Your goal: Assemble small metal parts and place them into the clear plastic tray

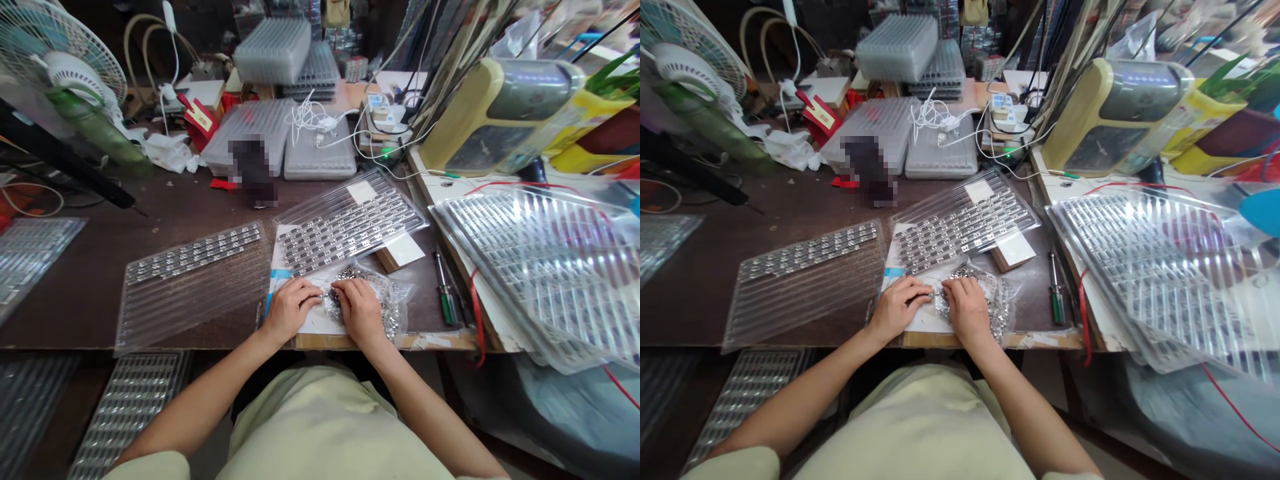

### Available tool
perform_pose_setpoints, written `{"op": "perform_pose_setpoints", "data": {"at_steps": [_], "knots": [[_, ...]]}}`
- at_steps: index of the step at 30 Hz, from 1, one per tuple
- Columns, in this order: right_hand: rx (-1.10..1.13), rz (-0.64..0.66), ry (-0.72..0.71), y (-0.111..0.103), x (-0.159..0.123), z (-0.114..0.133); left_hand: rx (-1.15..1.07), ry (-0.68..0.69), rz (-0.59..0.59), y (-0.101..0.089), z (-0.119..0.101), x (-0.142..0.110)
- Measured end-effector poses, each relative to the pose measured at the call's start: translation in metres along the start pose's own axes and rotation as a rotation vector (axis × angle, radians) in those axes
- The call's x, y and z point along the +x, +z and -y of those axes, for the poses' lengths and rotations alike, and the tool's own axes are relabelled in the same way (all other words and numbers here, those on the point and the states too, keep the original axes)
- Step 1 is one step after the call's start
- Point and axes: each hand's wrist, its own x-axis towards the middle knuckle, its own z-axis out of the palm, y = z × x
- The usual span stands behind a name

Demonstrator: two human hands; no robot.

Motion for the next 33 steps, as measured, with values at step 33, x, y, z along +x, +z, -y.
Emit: {"op": "perform_pose_setpoints", "data": {"at_steps": [33], "knots": [[-0.362,0.121,-0.050,-0.018,-0.006,-0.008,0.310,-0.226,-0.110,-0.072,0.067,0.094]]}}
